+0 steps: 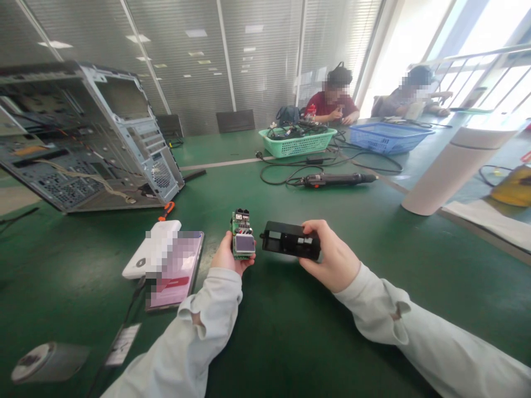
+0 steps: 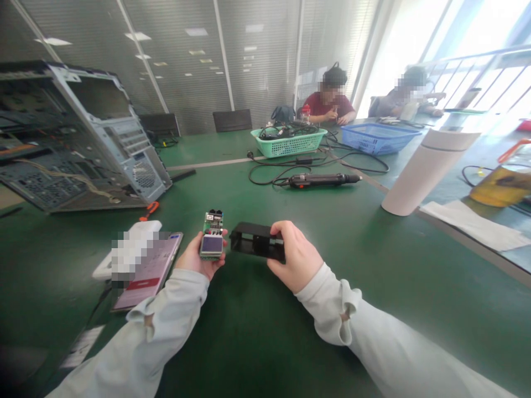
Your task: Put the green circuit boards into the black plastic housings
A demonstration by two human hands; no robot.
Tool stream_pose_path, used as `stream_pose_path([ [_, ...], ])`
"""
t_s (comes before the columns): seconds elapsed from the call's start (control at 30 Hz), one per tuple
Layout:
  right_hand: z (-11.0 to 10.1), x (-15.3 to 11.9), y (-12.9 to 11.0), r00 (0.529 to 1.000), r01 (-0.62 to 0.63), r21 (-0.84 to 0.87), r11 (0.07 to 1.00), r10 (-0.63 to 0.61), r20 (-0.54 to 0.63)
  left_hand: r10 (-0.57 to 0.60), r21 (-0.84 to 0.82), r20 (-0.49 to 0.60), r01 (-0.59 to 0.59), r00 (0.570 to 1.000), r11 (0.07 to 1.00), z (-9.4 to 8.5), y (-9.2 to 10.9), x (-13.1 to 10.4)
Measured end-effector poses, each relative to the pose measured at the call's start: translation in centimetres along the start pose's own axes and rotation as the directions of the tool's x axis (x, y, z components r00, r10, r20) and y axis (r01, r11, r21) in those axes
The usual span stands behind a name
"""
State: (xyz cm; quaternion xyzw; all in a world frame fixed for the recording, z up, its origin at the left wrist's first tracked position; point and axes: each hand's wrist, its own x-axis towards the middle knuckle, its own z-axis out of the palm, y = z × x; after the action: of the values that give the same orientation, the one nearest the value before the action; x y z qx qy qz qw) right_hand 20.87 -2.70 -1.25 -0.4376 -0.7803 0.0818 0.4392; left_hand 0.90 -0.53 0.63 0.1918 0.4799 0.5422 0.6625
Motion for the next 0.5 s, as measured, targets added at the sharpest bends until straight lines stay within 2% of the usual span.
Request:
stream_pose_path([
  [0.1,-0.5,0.1,-0.4,0.963,0.259,-0.286,0.922,-0.271,-0.002,0.003,-0.005,-0.004,-0.003,1.0,1.0,0.1,0.0,-0.1],
  [0.2,-1.2,0.0,-0.4,0.873,0.454,-0.475,0.753,-0.483,0.069,-0.001,-0.01,-0.005,0.001,1.0,1.0,0.2,0.1,-0.2],
  [0.27,-1.7,-0.3,-0.2,0.82,0.528,-0.516,0.674,-0.564,0.102,-0.013,-0.01,-0.012,0.013,1.0,1.0,0.4,0.2,-0.3],
  [0.3,-2.0,-0.5,0.0,0.819,0.53,-0.511,0.677,-0.566,0.099,-0.02,-0.009,-0.017,0.02,1.0,1.0,0.4,0.3,-0.4],
  [0.33,-2.3,-0.8,0.1,0.839,0.502,-0.493,0.71,-0.538,0.081,-0.023,-0.008,-0.019,0.023,1.0,1.0,0.5,0.3,-0.4],
  [0.4,-3.2,-1.4,0.6,0.924,0.351,-0.434,0.83,-0.383,0.016,-0.023,-0.009,-0.017,0.023,1.0,1.0,0.5,0.3,-0.4],
  [0.47,-4.5,-2.3,1.4,0.994,0.083,-0.351,0.933,-0.102,-0.036,-0.024,-0.01,-0.011,0.024,1.0,1.0,0.5,0.3,-0.3],
  [0.5,-5.4,-2.8,2.1,0.996,-0.08,-0.301,0.95,0.067,-0.052,-0.028,-0.01,-0.008,0.028,1.0,1.0,0.4,0.3,-0.3],
])
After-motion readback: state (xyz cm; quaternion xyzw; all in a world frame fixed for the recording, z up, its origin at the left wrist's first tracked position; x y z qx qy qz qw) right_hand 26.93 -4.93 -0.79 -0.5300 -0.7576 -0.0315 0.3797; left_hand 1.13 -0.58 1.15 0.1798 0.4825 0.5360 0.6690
